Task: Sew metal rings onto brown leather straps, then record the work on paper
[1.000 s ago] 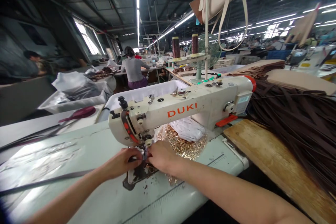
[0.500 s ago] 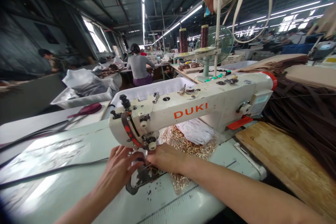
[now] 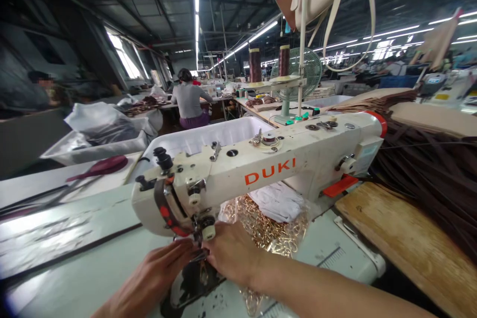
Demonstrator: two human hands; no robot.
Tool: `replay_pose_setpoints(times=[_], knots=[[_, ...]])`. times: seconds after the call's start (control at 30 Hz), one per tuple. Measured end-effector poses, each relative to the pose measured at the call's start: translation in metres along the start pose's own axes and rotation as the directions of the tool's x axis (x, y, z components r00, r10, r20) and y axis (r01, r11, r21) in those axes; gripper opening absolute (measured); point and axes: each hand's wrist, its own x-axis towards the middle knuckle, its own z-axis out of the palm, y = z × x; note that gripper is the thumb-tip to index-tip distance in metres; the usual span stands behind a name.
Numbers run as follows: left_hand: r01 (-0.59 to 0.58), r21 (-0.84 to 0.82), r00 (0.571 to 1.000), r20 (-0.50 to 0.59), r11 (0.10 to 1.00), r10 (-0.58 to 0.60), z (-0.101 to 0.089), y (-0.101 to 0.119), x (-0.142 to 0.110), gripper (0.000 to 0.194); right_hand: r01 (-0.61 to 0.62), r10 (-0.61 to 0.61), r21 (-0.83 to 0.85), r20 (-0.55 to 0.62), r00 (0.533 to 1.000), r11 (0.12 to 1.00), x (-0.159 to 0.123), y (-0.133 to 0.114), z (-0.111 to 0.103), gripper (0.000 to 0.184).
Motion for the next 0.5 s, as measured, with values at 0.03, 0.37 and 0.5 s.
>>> replay_pose_setpoints(times=[0.03, 0.37, 0.5], knots=[[-0.010, -0.016, 1.000, 0.011, 1.000, 0.010, 0.000, -0.004, 0.002, 0.033, -0.010, 0.010, -0.005, -0.007, 1.000, 1.000, 0.000, -0.001, -0.001, 0.014], [-0.033, -0.059, 0.999, -0.004, 0.998, 0.033, 0.010, -0.016, -0.005, 0.031, 0.007, -0.023, -0.213, -0.070, 0.997, 0.977, -0.002, -0.008, 0.021, 0.026], [0.006, -0.076, 0.999, 0.038, 0.997, -0.003, 0.012, -0.020, -0.004, 0.033, 0.058, -0.062, -0.222, -0.014, 0.998, 0.973, 0.002, -0.008, 0.021, 0.028]])
